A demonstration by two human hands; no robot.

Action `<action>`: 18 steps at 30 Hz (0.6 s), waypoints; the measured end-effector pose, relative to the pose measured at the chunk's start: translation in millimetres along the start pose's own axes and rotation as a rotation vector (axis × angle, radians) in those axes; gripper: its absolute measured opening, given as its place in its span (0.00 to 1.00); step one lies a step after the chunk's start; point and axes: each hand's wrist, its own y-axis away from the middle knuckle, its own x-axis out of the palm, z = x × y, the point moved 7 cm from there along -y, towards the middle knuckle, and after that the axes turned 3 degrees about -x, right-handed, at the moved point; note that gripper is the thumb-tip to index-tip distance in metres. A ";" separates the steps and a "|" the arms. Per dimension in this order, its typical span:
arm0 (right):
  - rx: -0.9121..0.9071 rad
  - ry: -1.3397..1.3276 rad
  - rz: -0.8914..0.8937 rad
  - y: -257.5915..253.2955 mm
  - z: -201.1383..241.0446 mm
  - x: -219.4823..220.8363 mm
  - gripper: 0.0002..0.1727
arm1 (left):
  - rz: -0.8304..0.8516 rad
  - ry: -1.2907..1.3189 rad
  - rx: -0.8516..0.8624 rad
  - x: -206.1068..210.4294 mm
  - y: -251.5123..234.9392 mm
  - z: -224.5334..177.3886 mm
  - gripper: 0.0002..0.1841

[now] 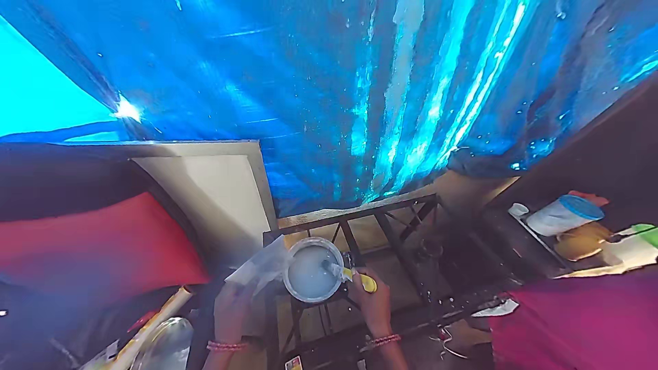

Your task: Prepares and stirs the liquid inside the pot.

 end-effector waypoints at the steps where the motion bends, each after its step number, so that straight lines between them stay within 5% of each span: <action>1: 0.003 -0.026 0.023 0.6 -0.8 2.3 0.10 | 0.014 -0.013 0.022 0.6 -1.3 -0.9 0.19; 18: 0.047 -0.084 0.016 -2.2 -9.9 9.3 0.12 | 0.184 -0.194 0.035 17.1 -30.3 -3.8 0.22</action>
